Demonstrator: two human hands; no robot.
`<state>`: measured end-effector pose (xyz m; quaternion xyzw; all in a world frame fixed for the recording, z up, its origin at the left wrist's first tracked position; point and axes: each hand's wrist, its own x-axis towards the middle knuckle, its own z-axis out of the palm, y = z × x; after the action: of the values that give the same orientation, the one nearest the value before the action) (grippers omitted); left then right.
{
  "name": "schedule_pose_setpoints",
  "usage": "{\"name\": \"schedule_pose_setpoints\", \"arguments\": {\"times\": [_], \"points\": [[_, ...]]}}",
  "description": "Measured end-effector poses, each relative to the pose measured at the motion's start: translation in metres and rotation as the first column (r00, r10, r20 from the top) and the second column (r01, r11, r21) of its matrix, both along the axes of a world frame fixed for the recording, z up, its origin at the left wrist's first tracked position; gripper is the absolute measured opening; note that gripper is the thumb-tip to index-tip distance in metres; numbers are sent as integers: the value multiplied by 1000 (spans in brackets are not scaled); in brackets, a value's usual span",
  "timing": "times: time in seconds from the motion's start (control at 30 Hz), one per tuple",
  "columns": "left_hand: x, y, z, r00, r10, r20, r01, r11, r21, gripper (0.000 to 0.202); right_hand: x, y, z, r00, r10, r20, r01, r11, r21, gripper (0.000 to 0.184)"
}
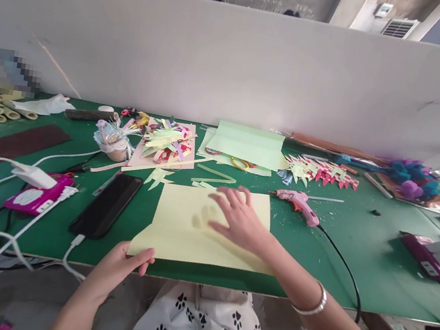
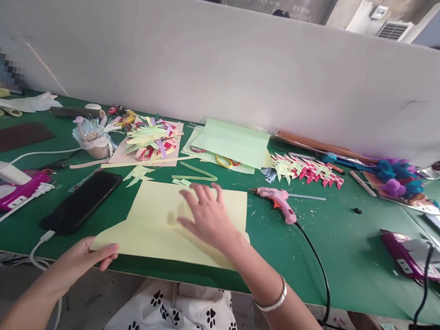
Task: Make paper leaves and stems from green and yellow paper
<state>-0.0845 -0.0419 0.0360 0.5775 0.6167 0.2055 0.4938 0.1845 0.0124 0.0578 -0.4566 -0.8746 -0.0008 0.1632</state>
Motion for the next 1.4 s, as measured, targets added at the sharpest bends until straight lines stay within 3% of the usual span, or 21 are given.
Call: {"name": "schedule_pose_setpoints", "arguments": {"times": [0.1, 0.2, 0.27, 0.33, 0.37, 0.4, 0.43, 0.5, 0.53, 0.6, 0.7, 0.8, 1.0, 1.13, 1.27, 1.4], "points": [[-5, -2, 1, 999, -29, -20, 28, 998, -54, 51, 6, -33, -4, 982, 188, 8, -181, 957, -228, 66], [-6, -1, 2, 998, 47, -36, -49, 997, -57, 46, 13, -53, -15, 968, 242, 70, -207, 924, -322, 72], [-3, 1, 4, 971, 225, -84, -212, 967, 144, 55, 16, -59, -22, 970, 226, 87, -183, 919, -348, 69], [6, 2, 8, 903, 398, -158, -273, 819, 505, 64, 17, -61, -27, 975, 204, 82, -161, 916, -366, 63], [12, 2, 11, 886, 410, -216, -179, 734, 655, 63, 17, -61, -27, 976, 202, 77, -160, 914, -372, 59], [18, 2, 13, 883, 356, -306, -13, 670, 742, 60, 17, -61, -27, 976, 205, 71, -165, 913, -374, 54], [25, 2, 16, 876, 237, -421, 190, 631, 752, 57, 17, -61, -26, 974, 215, 64, -176, 911, -373, 50], [39, 2, 19, 773, -99, -627, 565, 558, 608, 52, 18, -60, -23, 969, 243, 50, -209, 907, -366, 41], [45, 3, 20, 694, -233, -681, 681, 520, 516, 53, 19, -59, -22, 966, 257, 38, -225, 902, -368, 38], [55, 6, 19, 575, -374, -728, 791, 482, 377, 53, 23, -57, -18, 963, 270, 9, -245, 888, -389, 34], [61, 18, 17, 472, -458, -753, 847, 472, 244, 32, 33, -52, -11, 962, 270, -44, -260, 855, -449, 31], [63, 31, 17, 445, -509, -736, 866, 454, 210, 15, 42, -48, -6, 970, 237, -58, -235, 847, -477, 27], [67, 51, 7, 521, -519, -678, 846, 418, 331, 32, 47, -44, -7, 983, 164, 87, -120, 919, -377, 32], [71, 54, -1, 472, -452, -756, 865, 400, 301, 28, 41, -40, -20, 978, 47, 203, 6, 967, -253, 27], [73, 48, -9, 442, -345, -828, 847, 466, 257, 20, 34, -38, -40, 969, -72, 237, 111, 982, -155, 18], [72, 44, -20, 558, -299, -774, 748, 585, 313, 16, 33, -39, -54, 981, -139, 137, 161, 972, -169, 20]]}}
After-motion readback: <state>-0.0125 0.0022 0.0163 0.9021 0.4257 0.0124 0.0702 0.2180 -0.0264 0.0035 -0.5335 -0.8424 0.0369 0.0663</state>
